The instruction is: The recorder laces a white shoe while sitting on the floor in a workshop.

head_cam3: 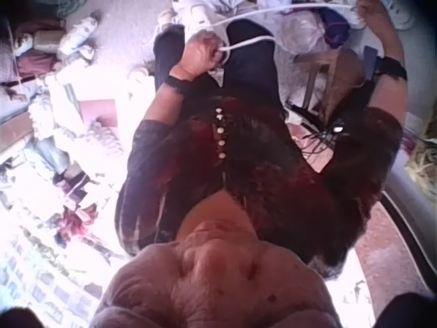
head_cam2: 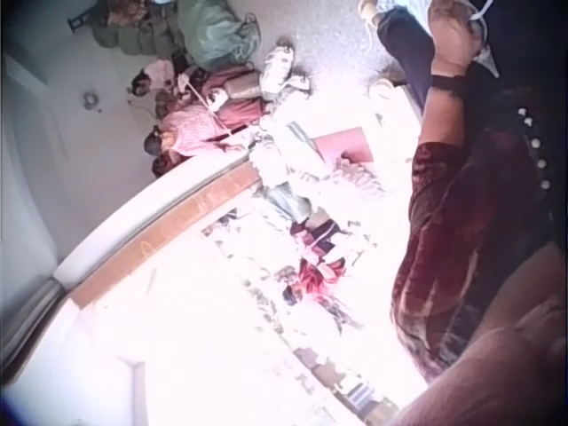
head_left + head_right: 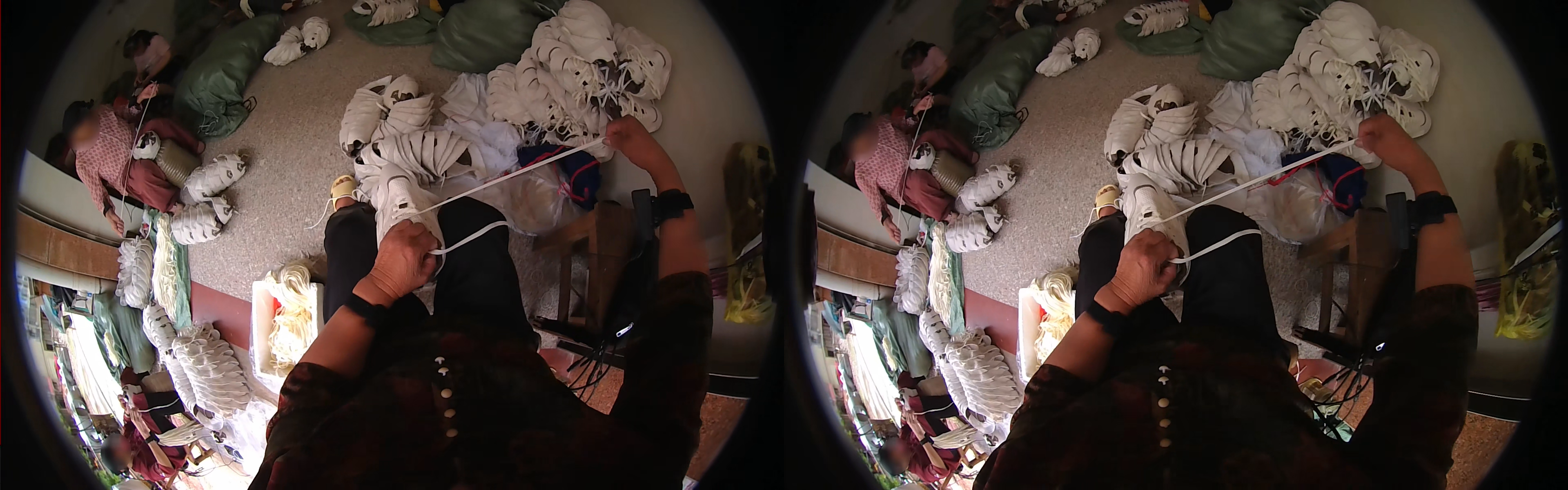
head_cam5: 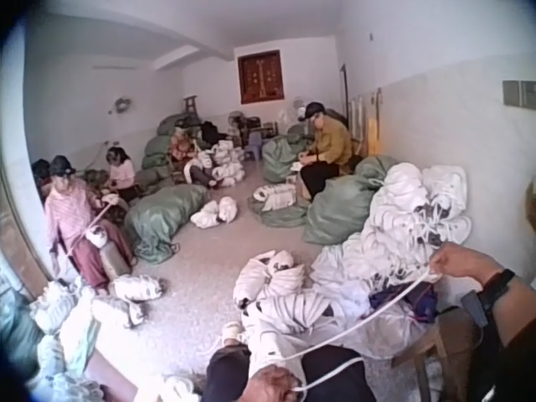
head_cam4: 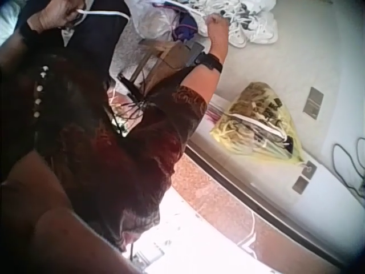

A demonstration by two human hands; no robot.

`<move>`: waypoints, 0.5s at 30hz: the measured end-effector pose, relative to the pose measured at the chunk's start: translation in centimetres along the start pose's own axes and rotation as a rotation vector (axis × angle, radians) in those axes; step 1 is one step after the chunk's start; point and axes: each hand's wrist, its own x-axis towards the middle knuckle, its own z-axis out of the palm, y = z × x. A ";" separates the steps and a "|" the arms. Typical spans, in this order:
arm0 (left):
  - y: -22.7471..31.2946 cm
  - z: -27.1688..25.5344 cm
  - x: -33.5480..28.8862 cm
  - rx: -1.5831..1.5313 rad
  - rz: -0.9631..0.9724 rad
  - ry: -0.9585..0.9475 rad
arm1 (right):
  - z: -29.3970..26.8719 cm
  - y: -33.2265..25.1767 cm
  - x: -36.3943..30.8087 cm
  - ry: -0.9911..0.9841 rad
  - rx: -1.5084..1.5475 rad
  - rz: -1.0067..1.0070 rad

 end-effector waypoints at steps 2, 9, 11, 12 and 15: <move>0.6 -0.8 -0.3 -0.009 -0.010 -0.065 | -2.2 0.7 -0.2 -0.031 0.053 0.072; 0.4 -0.7 -0.8 -0.095 0.083 -0.154 | -7.9 4.0 -2.1 0.072 -0.074 0.011; 0.5 -0.7 -0.8 -0.078 0.078 -0.178 | -9.2 5.0 -2.4 0.119 -0.119 0.046; 0.5 -0.8 -0.9 -0.059 0.071 -0.199 | -9.6 5.5 -2.5 0.166 -0.166 0.082; 0.8 -0.6 -0.8 -0.063 0.073 -0.201 | -9.3 8.4 -2.8 0.397 -0.234 -0.005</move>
